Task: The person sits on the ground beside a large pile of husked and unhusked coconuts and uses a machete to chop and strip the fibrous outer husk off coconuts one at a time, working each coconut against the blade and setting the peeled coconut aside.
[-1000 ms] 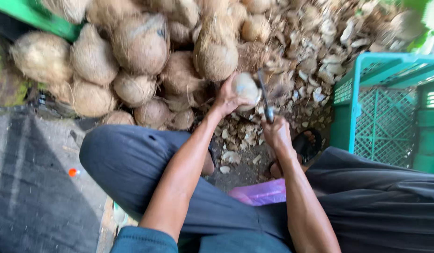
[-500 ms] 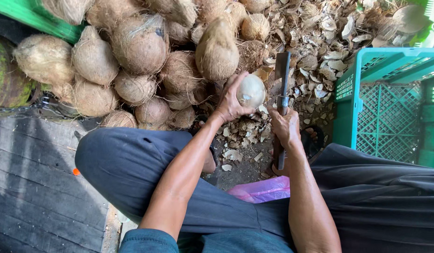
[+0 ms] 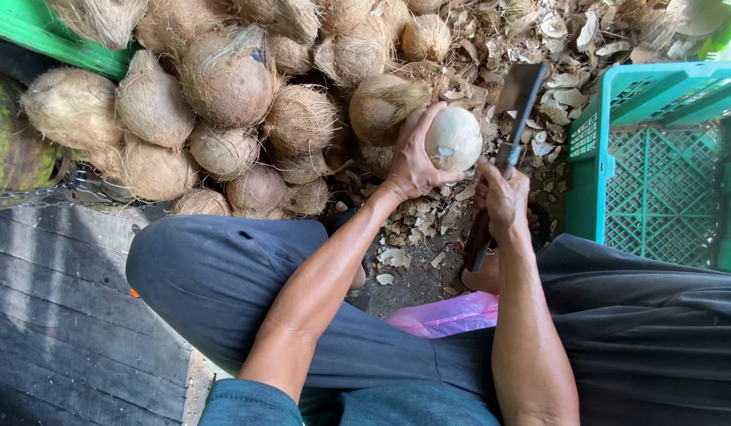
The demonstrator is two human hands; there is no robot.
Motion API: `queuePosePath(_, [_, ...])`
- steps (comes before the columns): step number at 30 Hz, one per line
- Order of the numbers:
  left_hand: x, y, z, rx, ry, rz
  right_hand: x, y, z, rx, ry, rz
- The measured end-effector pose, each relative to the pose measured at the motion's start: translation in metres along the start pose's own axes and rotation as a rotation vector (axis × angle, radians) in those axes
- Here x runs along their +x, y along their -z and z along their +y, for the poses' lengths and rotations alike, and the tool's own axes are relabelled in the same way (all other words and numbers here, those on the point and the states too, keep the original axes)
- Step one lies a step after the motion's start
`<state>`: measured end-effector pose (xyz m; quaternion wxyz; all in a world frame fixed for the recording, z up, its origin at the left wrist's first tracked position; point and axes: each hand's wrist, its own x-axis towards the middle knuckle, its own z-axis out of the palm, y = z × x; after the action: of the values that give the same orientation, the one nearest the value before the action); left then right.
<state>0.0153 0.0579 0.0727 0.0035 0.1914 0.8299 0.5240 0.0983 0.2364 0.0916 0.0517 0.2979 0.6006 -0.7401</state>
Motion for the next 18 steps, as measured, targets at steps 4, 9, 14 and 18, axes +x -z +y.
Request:
queuePosePath(4, [0.020,0.009,0.016,-0.087,0.002,0.058,-0.001,0.000,-0.009,0.120,-0.014,0.042])
queuePosePath(9, [0.034,0.027,0.012,-0.202,-0.075,0.146,-0.004,-0.001,-0.012,0.042,0.035,0.018])
queuePosePath(14, [0.031,0.049,0.002,-0.164,-0.015,0.232,0.001,-0.006,-0.001,-0.055,0.041,-0.012])
queuePosePath(18, [0.033,0.067,0.004,-0.493,0.144,0.232,0.005,-0.016,0.007,-0.163,0.048,-0.059])
